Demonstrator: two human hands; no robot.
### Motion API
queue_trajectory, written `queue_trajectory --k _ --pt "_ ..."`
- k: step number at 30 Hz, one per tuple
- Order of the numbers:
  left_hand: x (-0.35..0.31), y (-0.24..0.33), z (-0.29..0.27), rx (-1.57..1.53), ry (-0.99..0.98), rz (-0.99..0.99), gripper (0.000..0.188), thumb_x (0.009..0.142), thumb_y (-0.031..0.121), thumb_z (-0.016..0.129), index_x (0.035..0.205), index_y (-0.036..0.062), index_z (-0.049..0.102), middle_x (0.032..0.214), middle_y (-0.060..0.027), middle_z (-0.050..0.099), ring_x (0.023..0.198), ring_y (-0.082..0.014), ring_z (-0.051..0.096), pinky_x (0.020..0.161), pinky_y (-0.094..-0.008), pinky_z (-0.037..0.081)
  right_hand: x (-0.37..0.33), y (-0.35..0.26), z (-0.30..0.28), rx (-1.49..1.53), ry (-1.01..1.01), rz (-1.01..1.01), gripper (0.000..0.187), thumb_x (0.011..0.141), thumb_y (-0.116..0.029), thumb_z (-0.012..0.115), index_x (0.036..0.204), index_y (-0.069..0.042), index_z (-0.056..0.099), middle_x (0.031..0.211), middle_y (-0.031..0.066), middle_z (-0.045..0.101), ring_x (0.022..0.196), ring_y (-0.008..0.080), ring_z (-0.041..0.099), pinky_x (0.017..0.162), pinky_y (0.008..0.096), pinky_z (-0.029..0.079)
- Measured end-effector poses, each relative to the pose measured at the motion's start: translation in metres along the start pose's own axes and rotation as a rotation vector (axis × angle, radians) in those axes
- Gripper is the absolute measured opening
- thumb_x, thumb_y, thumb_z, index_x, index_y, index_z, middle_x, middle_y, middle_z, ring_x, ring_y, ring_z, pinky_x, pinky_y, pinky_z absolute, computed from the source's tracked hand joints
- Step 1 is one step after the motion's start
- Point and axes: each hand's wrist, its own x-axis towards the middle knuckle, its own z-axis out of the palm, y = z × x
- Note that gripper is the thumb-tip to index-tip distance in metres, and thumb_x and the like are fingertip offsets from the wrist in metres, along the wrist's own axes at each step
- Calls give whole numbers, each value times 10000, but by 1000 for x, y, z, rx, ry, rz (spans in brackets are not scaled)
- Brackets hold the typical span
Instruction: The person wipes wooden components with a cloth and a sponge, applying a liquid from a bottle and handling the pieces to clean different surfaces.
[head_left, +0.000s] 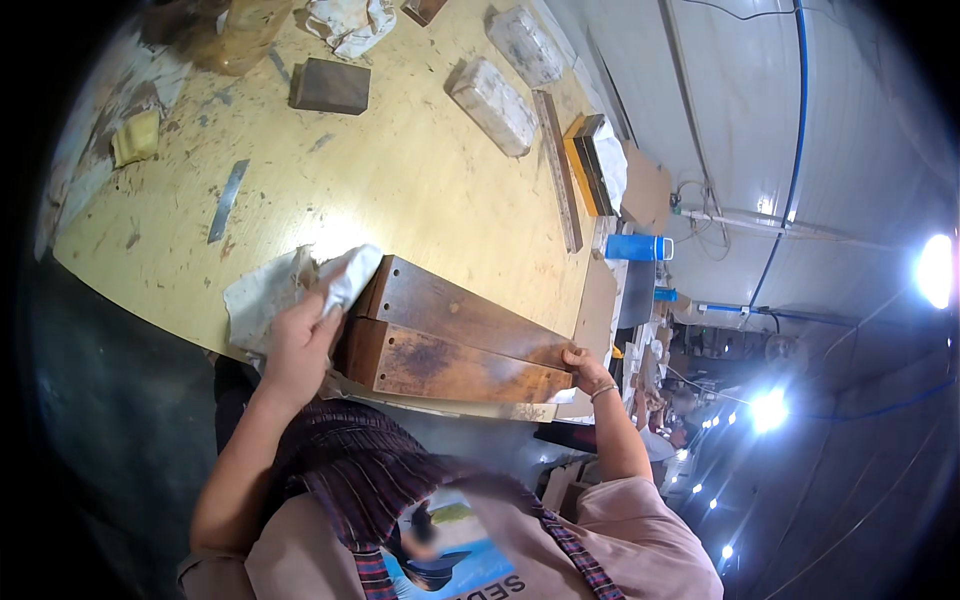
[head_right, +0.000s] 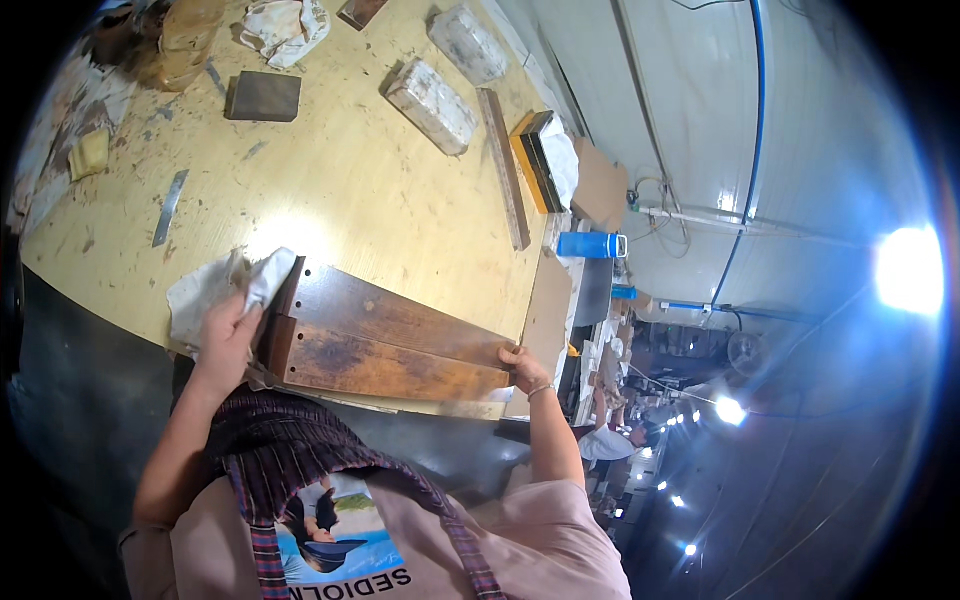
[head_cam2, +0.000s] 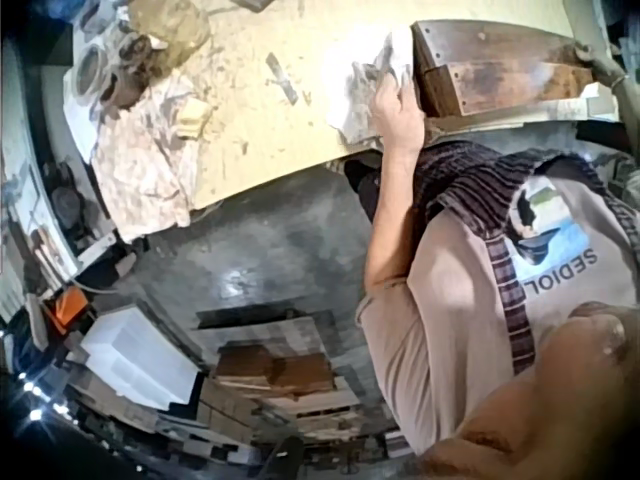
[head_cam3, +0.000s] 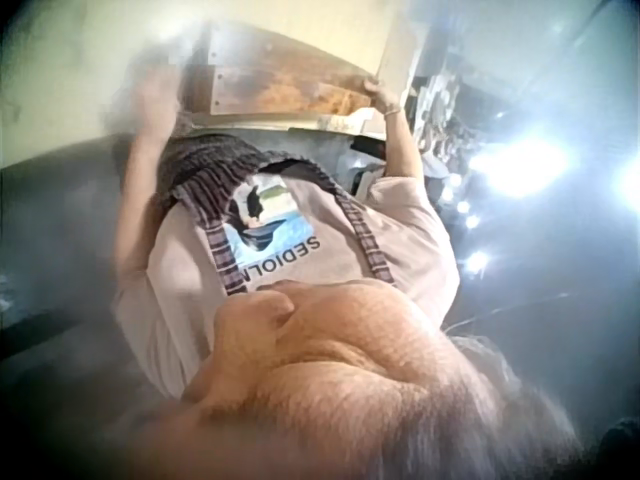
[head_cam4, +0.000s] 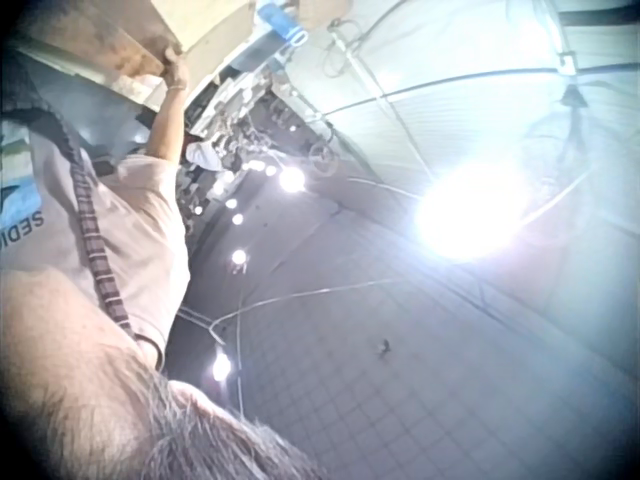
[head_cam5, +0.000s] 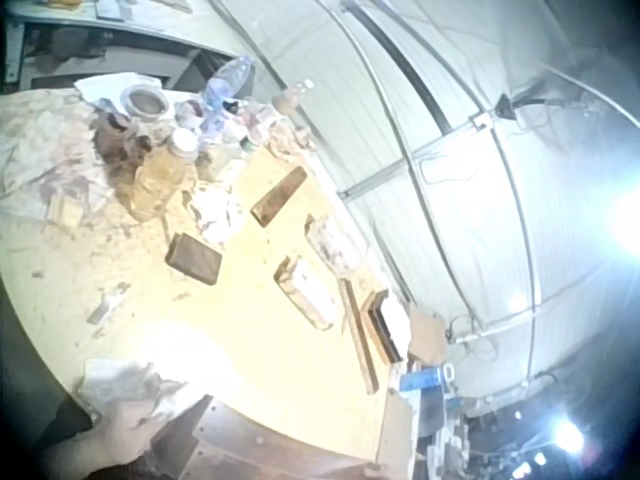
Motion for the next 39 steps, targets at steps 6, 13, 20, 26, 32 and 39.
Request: queue_trajectory --k 6,13,20,26,32,39 --pt "-1 -16 22 111 243 665 347 885 -86 471 1219 -98 564 1315 -222 563 1208 -299 566 1018 -332 428 2 2 -4 24 -30 6 548 786 -350 798 1177 -14 612 1013 37 678 885 178 651 790 351 540" --pt "5 -43 11 -860 113 180 308 992 131 507 1233 -42 591 1078 -37 646 929 -97 583 833 -250 467 -25 -35 35 -50 154 -9 518 849 -289 736 1231 21 574 1130 88 653 1059 215 602 936 354 467" --pt "5 -50 -25 -675 201 239 275 992 117 507 1197 -40 602 999 0 632 858 -49 544 767 -216 451 -36 -73 131 -651 490 -619 689 884 -289 671 1424 39 395 1458 227 421 1375 311 371 1132 364 275" --pt "-3 -49 -34 -706 272 222 246 997 132 506 1150 -27 614 949 2 634 816 -42 548 737 -210 460 -37 -85 108 -600 732 -434 755 813 -293 753 1393 60 422 1419 241 458 1343 306 411 1122 369 292" --pt "-13 -40 -67 -789 412 273 280 1007 149 507 1192 -46 585 1034 -45 661 844 -61 594 753 -219 485 -73 -115 212 -913 345 -877 780 853 -288 682 1476 -5 307 1557 250 220 1456 319 226 1173 417 207" --pt "-29 -20 -27 -454 165 233 370 988 94 497 1335 -34 509 1129 -81 631 945 -89 568 813 -236 466 -82 -129 307 -1137 -29 -1131 991 870 -628 521 1508 33 151 1560 273 152 1450 437 148 1157 530 174"
